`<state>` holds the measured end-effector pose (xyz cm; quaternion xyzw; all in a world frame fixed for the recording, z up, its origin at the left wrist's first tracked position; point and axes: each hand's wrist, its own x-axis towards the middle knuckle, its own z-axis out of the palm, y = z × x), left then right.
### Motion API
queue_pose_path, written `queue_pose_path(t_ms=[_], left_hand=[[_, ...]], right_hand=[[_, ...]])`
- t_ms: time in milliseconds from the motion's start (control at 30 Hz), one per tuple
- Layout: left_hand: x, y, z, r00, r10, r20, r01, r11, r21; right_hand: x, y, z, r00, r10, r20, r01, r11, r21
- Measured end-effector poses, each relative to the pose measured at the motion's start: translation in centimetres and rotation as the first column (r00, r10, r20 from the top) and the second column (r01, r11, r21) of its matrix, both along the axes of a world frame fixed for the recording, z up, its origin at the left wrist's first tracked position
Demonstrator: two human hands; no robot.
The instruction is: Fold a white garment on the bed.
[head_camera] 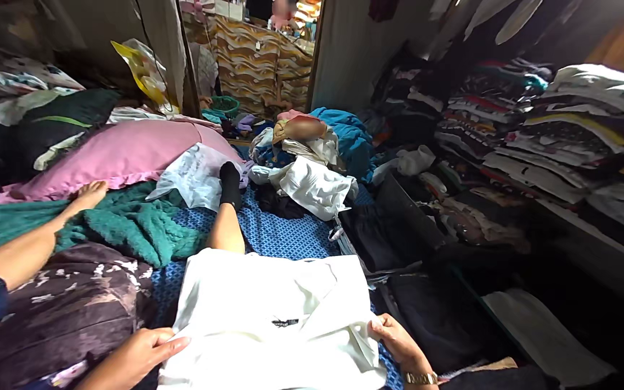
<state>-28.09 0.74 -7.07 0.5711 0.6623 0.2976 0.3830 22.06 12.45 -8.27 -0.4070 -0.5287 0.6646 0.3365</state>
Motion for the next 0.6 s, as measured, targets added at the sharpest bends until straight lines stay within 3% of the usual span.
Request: queue_pose_path(t_ms=[600], left_hand=[[0.17, -0.01, 0.2, 1.0, -0.002, -0.003, 0.001, 0.999, -0.037]], right_hand=[[-0.64, 0.29, -0.31, 0.992, -0.119, 0.041, 0.119, 0.993, -0.01]])
